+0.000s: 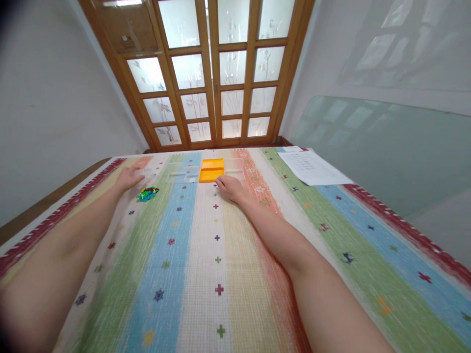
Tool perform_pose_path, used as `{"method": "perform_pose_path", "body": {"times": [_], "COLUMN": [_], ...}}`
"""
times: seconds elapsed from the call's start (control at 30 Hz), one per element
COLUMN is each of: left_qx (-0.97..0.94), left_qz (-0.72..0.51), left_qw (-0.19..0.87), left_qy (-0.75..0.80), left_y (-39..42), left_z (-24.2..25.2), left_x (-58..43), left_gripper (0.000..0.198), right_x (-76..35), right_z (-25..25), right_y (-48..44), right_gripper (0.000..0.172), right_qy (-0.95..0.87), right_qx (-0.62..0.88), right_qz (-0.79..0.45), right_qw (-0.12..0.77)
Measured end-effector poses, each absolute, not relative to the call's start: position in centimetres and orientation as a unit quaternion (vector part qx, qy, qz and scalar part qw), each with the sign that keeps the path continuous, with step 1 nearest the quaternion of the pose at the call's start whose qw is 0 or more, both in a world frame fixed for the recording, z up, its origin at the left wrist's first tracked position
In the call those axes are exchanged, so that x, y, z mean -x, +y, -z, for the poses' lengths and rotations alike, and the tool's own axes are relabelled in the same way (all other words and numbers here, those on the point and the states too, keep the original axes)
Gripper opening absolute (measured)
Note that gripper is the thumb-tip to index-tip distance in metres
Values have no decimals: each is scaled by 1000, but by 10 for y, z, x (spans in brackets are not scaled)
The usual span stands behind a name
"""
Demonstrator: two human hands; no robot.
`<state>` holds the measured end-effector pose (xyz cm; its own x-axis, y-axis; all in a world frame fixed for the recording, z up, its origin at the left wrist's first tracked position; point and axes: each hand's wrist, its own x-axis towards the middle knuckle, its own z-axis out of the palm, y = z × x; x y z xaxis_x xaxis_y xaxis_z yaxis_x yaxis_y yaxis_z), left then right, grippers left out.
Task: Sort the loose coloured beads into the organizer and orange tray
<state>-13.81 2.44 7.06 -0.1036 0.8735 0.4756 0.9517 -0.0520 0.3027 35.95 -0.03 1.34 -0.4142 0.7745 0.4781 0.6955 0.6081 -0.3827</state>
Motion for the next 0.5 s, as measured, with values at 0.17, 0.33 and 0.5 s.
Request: {"method": "perform_pose_path", "body": {"times": [0.17, 0.33, 0.5], "left_qx": [703, 768, 800], "left_qz": [293, 314, 344], "left_qw": [80, 47, -74], "left_qy": [-643, -556, -487], "left_y": [-5, -40, -63], "left_z": [-84, -88, -68], "left_x": [97, 18, -61], "left_gripper": [53, 60, 52], "right_x": [-353, -342, -327], "right_z": [-23, -47, -60], "right_y": [-9, -29, -43], "right_gripper": [35, 30, 30], "right_qy": [-878, -896, -914], "right_qx": [374, 302, 243], "right_qz": [-22, 14, 66], "right_qw": [297, 325, 316]}}
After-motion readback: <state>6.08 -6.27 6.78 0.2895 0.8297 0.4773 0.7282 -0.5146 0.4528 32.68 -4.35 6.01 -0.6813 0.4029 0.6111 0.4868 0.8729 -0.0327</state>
